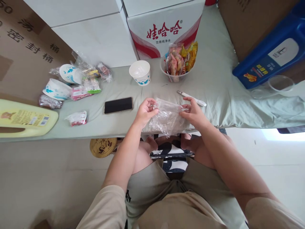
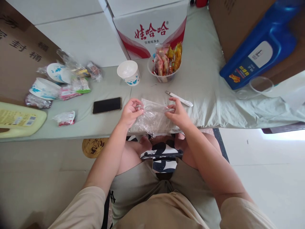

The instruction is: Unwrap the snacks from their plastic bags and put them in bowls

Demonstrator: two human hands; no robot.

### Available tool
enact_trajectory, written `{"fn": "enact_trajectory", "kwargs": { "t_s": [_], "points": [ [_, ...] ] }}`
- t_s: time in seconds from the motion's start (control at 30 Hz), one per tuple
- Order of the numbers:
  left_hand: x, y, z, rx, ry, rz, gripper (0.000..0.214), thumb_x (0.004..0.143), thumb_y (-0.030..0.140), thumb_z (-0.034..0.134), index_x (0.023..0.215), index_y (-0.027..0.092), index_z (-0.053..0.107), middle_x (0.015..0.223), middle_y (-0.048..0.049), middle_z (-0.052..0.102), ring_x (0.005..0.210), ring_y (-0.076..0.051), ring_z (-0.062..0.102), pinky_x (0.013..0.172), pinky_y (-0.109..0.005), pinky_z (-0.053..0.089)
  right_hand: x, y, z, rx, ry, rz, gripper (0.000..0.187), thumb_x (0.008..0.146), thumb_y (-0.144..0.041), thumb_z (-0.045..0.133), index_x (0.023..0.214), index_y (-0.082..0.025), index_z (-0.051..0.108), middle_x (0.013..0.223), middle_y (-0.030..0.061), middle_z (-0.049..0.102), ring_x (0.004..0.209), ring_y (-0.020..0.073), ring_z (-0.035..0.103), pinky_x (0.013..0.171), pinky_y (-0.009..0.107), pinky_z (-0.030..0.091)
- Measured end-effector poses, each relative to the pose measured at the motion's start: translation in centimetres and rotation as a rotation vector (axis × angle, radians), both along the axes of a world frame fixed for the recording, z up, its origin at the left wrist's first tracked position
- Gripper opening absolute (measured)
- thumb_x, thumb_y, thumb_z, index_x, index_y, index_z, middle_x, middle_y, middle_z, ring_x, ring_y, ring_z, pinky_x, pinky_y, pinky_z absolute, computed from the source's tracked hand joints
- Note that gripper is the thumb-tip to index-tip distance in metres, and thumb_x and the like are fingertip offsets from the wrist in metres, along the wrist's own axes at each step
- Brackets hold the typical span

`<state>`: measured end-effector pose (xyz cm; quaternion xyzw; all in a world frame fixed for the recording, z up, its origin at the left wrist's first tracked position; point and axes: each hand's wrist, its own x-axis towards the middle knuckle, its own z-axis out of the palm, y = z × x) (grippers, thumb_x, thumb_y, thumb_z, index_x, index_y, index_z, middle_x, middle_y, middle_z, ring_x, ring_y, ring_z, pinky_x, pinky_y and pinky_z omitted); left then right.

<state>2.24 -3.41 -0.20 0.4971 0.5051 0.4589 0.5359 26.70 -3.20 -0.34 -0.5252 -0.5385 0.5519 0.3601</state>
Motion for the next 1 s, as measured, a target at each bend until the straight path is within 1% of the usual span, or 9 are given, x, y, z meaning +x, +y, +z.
{"fn": "enact_trajectory", "kwargs": {
  "t_s": [0.13,0.33,0.47,0.53,0.6,0.7,0.8,0.87,1.0],
  "points": [
    [0.1,-0.1,0.6,-0.138,-0.098,-0.112,0.071,0.070,0.036,0.080,0.132,0.030,0.046,0.118,-0.0073,0.068,0.098,-0.020,0.070,0.084,-0.035,0.055,-0.3,0.2,-0.1,0.041,0.114,-0.114,0.056,0.072,-0.031,0.065,0.124,-0.027,0.044,0.091,0.0015,0.066,0.075,0.0162,0.059,0.071,0.034,0.053],
    [0.2,-0.4,1.0,-0.287,-0.006,-0.231,0.063,0.066,0.028,0.082,0.124,0.017,0.058,0.099,-0.0084,0.075,0.080,-0.015,0.070,0.069,-0.026,0.051,0.5,0.9,-0.1,0.187,0.058,-0.270,0.035,0.081,-0.044,0.056,0.110,-0.024,0.057,0.111,0.0087,0.068,0.107,0.0235,0.063,0.096,0.043,0.051],
    [-0.1,-0.8,1.6,-0.281,0.003,-0.425,0.061,0.067,0.023,0.082,0.124,0.017,0.062,0.097,-0.0097,0.077,0.085,-0.017,0.072,0.074,-0.027,0.053,0.9,0.7,0.4,0.213,0.083,-0.032,0.054,0.078,-0.051,0.065,0.123,-0.025,0.055,0.127,0.0124,0.066,0.119,0.0266,0.062,0.100,0.046,0.050],
    [-0.1,-1.0,1.8,-0.275,-0.008,-0.478,0.061,0.067,0.021,0.082,0.125,0.017,0.063,0.099,-0.0108,0.078,0.088,-0.018,0.073,0.078,-0.029,0.055,0.5,0.3,0.8,0.177,0.037,0.147,0.055,0.073,-0.051,0.072,0.118,-0.023,0.060,0.118,0.0119,0.069,0.112,0.0270,0.065,0.094,0.044,0.052],
    [-0.1,-1.2,1.8,-0.262,-0.017,-0.465,0.063,0.067,0.019,0.081,0.127,0.017,0.062,0.102,-0.0113,0.078,0.089,-0.019,0.074,0.079,-0.030,0.055,0.0,0.0,1.3,0.112,-0.051,0.260,0.038,0.074,-0.050,0.072,0.097,-0.020,0.065,0.091,0.0073,0.071,0.090,0.0241,0.067,0.080,0.039,0.054],
    [-0.6,-1.1,1.5,-0.269,0.009,-0.425,0.060,0.064,0.016,0.078,0.122,0.016,0.063,0.097,-0.0086,0.078,0.082,-0.017,0.073,0.074,-0.027,0.055,-0.5,-0.1,1.7,0.013,-0.080,0.205,0.029,0.080,-0.048,0.065,0.074,-0.021,0.058,0.064,0.0002,0.060,0.058,0.0153,0.056,0.057,0.031,0.046],
    [-1.4,-0.9,1.2,-0.283,0.045,-0.409,0.054,0.062,0.014,0.074,0.115,0.015,0.064,0.086,-0.0053,0.077,0.074,-0.015,0.071,0.072,-0.028,0.054,-0.3,0.3,1.7,-0.013,0.002,0.010,0.026,0.080,-0.046,0.065,0.074,-0.022,0.055,0.062,-0.0019,0.058,0.050,0.0112,0.049,0.050,0.028,0.039],
    [-1.8,-0.7,1.2,-0.229,0.026,-0.301,0.050,0.063,0.014,0.071,0.112,0.016,0.064,0.088,-0.0054,0.076,0.077,-0.016,0.071,0.076,-0.031,0.056,-0.1,0.5,1.6,-0.009,0.043,-0.068,0.025,0.080,-0.045,0.064,0.076,-0.023,0.055,0.063,-0.0027,0.058,0.049,0.0103,0.048,0.049,0.027,0.039],
    [-1.7,-0.3,1.8,-0.003,-0.076,-0.015,0.041,0.073,0.031,0.070,0.112,0.019,0.066,0.119,-0.0129,0.072,0.113,-0.022,0.067,0.097,-0.036,0.052,0.0,0.2,1.8,-0.011,0.060,0.062,0.027,0.081,-0.047,0.067,0.075,-0.022,0.057,0.062,-0.0025,0.057,0.047,0.0097,0.046,0.047,0.027,0.036]
  ]
}}
